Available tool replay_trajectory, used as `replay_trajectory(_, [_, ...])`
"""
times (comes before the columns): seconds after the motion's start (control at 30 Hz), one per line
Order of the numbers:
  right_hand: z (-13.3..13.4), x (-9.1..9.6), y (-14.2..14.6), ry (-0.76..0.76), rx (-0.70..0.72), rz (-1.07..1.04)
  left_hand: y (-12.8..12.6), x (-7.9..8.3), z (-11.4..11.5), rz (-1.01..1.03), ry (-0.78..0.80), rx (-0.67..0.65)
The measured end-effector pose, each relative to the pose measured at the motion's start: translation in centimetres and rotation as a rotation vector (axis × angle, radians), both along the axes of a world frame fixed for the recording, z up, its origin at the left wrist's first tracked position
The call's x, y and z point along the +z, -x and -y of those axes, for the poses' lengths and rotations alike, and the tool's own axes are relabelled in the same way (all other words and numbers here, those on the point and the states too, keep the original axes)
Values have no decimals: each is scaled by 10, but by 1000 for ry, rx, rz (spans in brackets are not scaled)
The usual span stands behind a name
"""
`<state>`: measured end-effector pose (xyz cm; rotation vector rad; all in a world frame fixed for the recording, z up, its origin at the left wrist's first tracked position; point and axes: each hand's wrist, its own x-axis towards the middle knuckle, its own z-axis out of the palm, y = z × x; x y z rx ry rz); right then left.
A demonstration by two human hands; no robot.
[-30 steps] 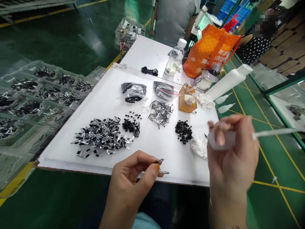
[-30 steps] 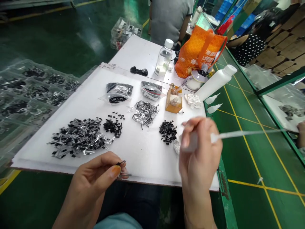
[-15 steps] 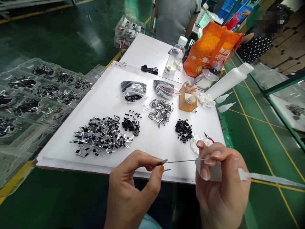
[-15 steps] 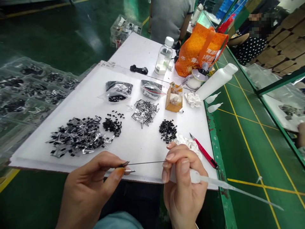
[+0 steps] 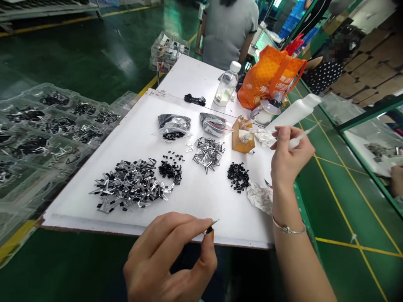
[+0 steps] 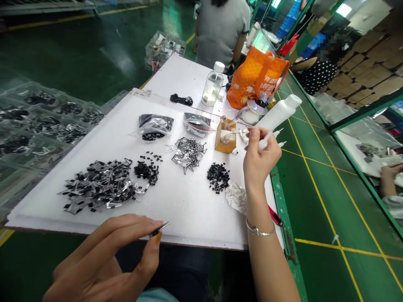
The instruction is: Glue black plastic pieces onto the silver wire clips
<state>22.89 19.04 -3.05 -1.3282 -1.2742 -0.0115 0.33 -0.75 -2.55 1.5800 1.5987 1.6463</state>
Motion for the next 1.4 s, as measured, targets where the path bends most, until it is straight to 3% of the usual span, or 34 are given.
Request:
replay_trajectory(0.1, [-13, -1, -6, 153, 70, 133, 1, 3, 1, -69, -24, -4])
replay_trajectory(0.2, [-21, -5, -11, 248, 158, 133, 2, 7, 1, -103, -32, -15])
replay_trajectory(0.47, [-9, -7, -10, 44, 21, 78, 2, 8, 5, -125, -37, -29])
replay_trajectory(0.7, [-15, 3, -8, 65, 88, 69, -2, 6, 2, -44, -1, -21])
replay_trajectory(0.87, [-18, 2, -8, 155, 156, 120, 0, 9, -1, 109, 105, -88])
replay_trajectory(1.03, [-14, 5, -10, 36, 7, 89, 4, 6, -1, 89, 83, -117])
replay_trajectory(1.1, [-16, 8, -13, 74, 22, 68, 6, 3, -1, 42, 41, -148])
replay_trajectory(1.2, [-20, 10, -14, 237, 161, -1, 7, 1, -2, -2, 9, -166])
replay_trajectory(1.3, [0, 7, 0, 323, 272, -135, 8, 1, -2, -46, -45, -138])
replay_trajectory(1.4, [59, -1, 27, 422, 423, -278, 8, 1, -2, -48, -76, -104])
